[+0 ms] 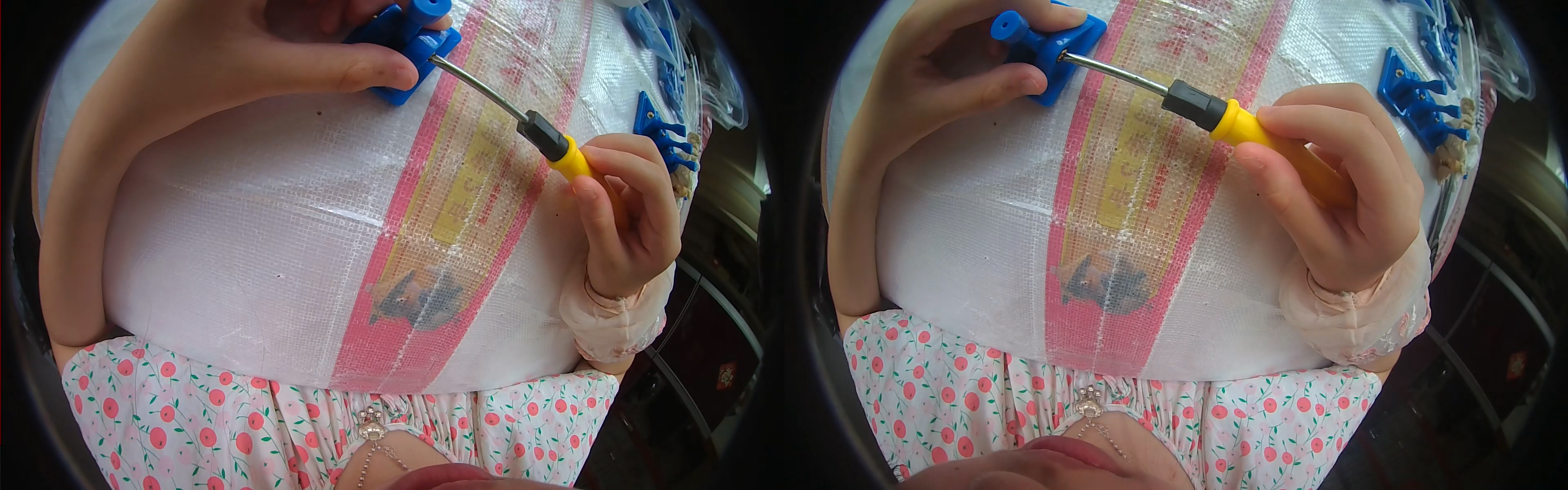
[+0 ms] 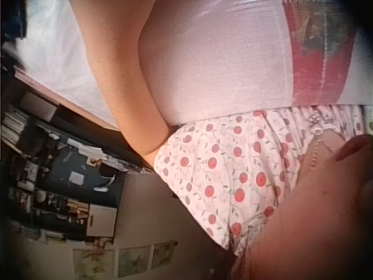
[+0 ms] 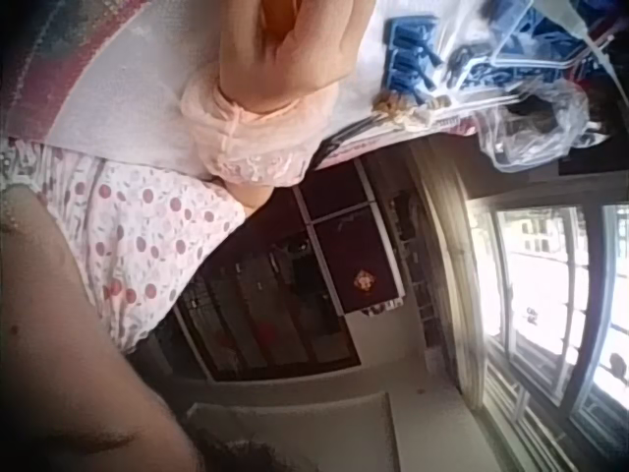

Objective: Use a screwdriver to attach a screw into a small blue plastic fixture.

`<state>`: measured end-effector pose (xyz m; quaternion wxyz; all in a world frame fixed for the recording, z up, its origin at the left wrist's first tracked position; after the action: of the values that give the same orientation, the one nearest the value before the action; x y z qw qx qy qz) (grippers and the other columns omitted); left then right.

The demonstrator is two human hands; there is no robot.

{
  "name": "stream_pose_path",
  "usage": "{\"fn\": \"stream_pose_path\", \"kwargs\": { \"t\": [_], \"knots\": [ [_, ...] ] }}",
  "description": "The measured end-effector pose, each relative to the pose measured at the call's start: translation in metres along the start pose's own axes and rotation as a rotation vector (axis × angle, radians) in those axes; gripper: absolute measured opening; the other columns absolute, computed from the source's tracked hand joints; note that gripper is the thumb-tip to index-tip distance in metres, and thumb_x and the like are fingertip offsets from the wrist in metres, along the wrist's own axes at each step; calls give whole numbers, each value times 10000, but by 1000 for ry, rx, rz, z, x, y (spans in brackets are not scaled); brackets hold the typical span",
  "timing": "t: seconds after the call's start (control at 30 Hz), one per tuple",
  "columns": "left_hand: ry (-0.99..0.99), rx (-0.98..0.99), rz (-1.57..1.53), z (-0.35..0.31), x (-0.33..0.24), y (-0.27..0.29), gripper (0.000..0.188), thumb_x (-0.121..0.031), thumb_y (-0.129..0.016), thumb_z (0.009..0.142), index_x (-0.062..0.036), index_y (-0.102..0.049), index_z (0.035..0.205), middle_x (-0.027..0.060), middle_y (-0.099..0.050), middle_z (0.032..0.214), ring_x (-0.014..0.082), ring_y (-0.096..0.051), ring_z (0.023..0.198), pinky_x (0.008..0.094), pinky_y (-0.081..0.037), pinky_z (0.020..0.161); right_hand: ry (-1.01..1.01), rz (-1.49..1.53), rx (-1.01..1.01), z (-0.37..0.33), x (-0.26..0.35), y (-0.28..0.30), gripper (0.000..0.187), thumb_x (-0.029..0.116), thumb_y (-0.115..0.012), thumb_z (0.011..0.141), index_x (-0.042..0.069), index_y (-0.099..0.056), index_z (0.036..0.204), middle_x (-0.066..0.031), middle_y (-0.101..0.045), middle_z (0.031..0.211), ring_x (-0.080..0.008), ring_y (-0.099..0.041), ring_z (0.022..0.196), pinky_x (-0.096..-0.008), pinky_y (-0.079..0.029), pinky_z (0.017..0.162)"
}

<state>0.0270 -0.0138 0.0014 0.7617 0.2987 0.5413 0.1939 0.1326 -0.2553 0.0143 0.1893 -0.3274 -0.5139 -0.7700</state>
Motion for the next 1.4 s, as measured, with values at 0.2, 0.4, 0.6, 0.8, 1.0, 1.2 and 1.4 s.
{"fn": "stream_pose_path", "kwargs": {
  "t": [0.2,0.4,0.6,0.8,1.0,1.2,1.4],
  "knots": [
    [38,23,-36,-2,7,-1,292,-244,-810,759,-30,-704,925,61,-588,769,124,-532,630,205,-373,484,88,-65,-31,3,5,-6,366,-120,-735,711,32,-592,1011,-112,-536,1000,-149,-588,827,-222,-537,708],
    [23,3,41,1,-5,0,284,-245,-804,767,-38,-700,932,61,-587,772,128,-530,633,209,-371,484,96,-99,-31,1,3,-1,375,-123,-750,697,31,-607,1008,-117,-556,988,-162,-607,839,-228,-544,725],
    [59,18,27,1,0,-1,278,-249,-801,772,-46,-701,934,62,-585,772,130,-529,640,215,-371,482,74,-61,-47,-1,-2,2,319,-105,-727,735,-8,-620,1019,-138,-586,996,-174,-617,854,-230,-519,748],
    [54,36,-31,-1,7,-2,292,-253,-804,767,-38,-700,935,53,-585,774,127,-527,638,211,-373,485,-40,14,0,-2,-1,1,285,-82,-698,778,-54,-595,1043,-148,-592,1000,-171,-612,861,-226,-503,760],
    [33,-14,20,1,-4,-1,298,-237,-806,766,-29,-696,949,52,-583,782,122,-527,638,217,-381,495,59,-38,30,4,-2,-2,392,-110,-697,758,6,-564,1108,-141,-553,1054,-169,-604,865,-242,-519,773],
    [121,50,9,0,-2,13,297,-227,-798,773,-31,-694,971,53,-584,792,121,-520,644,228,-381,504,66,-26,30,14,0,-6,374,-111,-716,736,26,-566,1050,-139,-561,1034,-182,-620,883,-249,-520,766],
    [168,144,51,5,-5,6,303,-238,-785,787,-33,-686,987,61,-581,805,127,-517,639,230,-376,504,32,72,-48,7,-2,0,256,-49,-752,748,-2,-609,956,-130,-645,878,-186,-636,756,-233,-501,665]
  ]
}}
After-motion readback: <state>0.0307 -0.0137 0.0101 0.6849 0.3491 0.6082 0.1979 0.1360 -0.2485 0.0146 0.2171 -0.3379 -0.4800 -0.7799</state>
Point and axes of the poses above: each hand's wrist, its own z-axis towards the middle knuckle, its own y-axis out of the back of the hand, x = y × z, the point moved 3 cm from there along z, towards the middle knuckle
